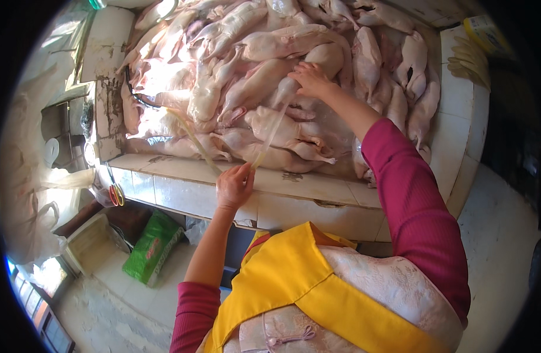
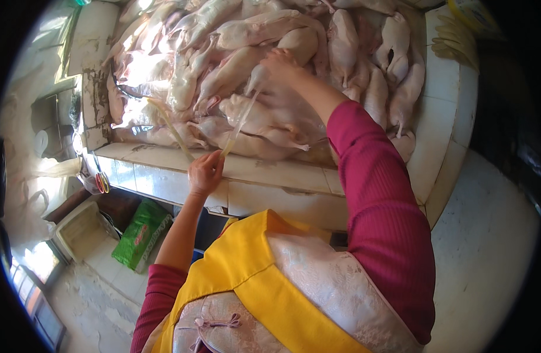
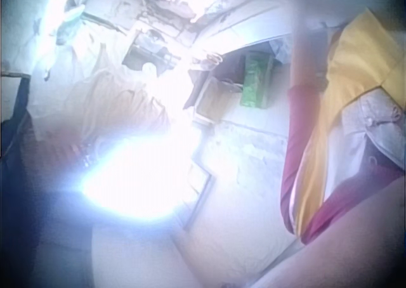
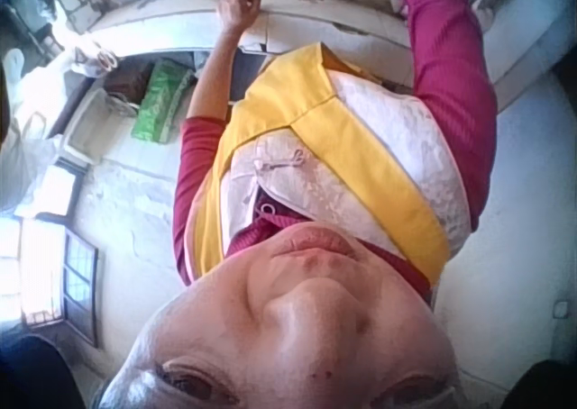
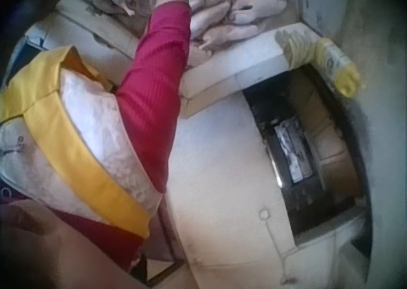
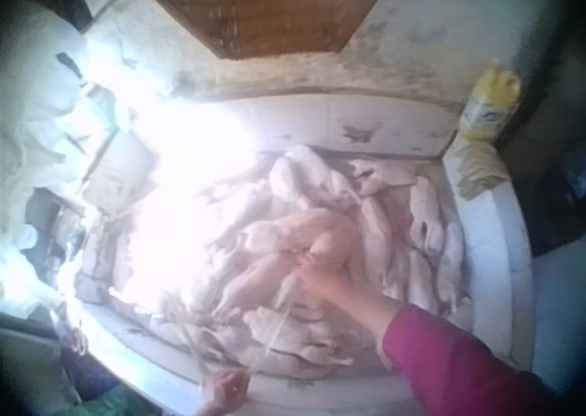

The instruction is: The person uses shears to trim the feet and wing tips of raw chicken carcasses on a tiled counter. The person repeatedly picks up a chicken, cuts off the feet and wing tips, and places the trimmed carcass back on the pile.

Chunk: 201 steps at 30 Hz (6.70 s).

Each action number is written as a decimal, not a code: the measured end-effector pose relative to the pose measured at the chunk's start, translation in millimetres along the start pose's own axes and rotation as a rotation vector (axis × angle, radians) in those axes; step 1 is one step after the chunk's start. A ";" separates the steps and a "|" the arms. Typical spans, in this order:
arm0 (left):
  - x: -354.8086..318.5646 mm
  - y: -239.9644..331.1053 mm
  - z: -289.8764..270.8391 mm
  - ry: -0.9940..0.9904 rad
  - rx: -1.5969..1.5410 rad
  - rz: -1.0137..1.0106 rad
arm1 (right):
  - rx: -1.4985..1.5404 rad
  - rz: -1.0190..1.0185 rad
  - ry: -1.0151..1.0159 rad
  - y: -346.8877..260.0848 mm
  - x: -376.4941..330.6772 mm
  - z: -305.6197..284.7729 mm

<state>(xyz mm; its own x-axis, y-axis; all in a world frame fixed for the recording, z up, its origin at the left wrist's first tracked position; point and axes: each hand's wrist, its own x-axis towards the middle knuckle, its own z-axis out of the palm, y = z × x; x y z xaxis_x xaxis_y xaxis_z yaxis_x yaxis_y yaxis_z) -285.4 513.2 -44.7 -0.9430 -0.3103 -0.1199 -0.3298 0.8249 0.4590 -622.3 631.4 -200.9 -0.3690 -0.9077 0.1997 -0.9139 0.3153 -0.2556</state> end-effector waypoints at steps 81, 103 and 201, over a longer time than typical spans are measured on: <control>8.2 0.2 -10.9 -0.046 -0.019 -0.032 | 0.374 0.986 0.165 71.5 150.0 61.1; 3.1 -3.7 -10.8 0.005 -0.094 -0.006 | 1.944 1.201 0.086 126.0 114.4 88.8; 4.0 0.0 -16.4 0.009 -0.077 -0.096 | 1.180 0.086 -0.478 -82.1 223.1 -8.7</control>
<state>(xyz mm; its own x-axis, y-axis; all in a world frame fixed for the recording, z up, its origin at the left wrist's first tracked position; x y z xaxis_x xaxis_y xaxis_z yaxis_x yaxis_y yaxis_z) -288.5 504.2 -30.8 -0.9067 -0.3906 -0.1592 -0.4142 0.7527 0.5118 -631.1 405.5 -127.1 -0.0971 -0.9830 -0.1556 -0.0950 0.1648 -0.9817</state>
